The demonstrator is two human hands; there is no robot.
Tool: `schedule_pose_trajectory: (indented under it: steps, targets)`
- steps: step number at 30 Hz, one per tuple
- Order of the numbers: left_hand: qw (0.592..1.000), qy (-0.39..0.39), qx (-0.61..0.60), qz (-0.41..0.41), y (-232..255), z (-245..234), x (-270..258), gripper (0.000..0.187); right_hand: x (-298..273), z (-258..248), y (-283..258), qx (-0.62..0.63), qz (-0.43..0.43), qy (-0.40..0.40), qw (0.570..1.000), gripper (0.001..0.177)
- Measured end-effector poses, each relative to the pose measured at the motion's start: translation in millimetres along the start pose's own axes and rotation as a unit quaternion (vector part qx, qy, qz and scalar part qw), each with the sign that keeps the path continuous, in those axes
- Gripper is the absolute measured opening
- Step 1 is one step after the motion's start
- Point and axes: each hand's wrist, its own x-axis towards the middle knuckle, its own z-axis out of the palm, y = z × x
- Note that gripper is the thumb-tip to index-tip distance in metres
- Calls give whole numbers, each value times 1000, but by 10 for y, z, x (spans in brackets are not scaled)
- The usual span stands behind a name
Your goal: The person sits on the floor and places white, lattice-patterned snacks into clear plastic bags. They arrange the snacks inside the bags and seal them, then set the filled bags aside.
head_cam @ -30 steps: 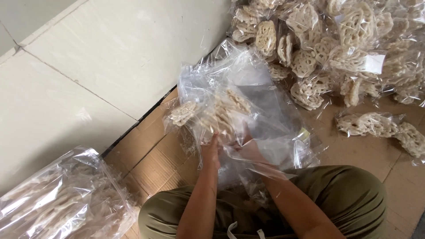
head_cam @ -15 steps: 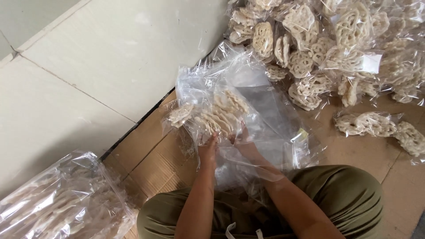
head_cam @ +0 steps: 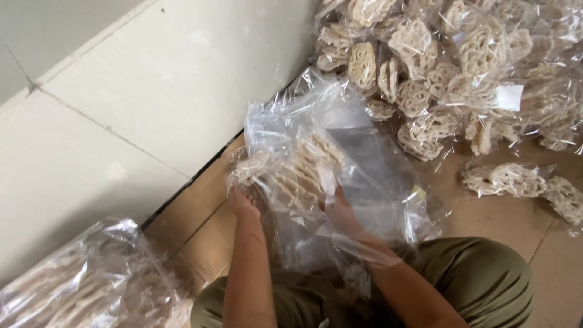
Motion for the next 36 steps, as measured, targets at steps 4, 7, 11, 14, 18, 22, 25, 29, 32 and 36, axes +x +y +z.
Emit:
schedule_pose_trajectory:
  steps: [4,7,11,14,18,22,25,29,32,36]
  targets:
    - [995,-45,-14,-87,-24,123,658,58,61,90,63,15,24,2,1000,86]
    - [997,-27,-38,-58,-22,187,891,51,372,391,746,7,-67,77,995,80]
    - [993,12,13,119,1058,137,-765,38,970,685,1095,732,235,-65,636,54]
    - [916,-31,-15,399,912,-28,-313,25,410,434,402,-2,12,8,1000,100]
    - [863,-95,1,496,1299,-389,-807,21,-175,98,-106,95,-123,101,983,88]
    - [866,-176,-100,456,1587,-766,-1869,14,509,-48,1147,-295,-139,58,944,100]
    - [885,-225,-139,383,1625,-1052,-2361,15,-1,-626,1132,-505,-283,7,815,71]
    - [903,-265,-131,311,1409,-1413,-2624,15,-1632,-1592,72,-430,-315,-207,820,52]
    - [904,-287,-104,299,1292,-1597,-2776,21,-2354,-2042,-494,-466,-248,-244,814,43]
    - [890,-326,-52,316,1239,-1723,-3113,30,-2858,-2239,-1144,-461,-205,-205,839,42]
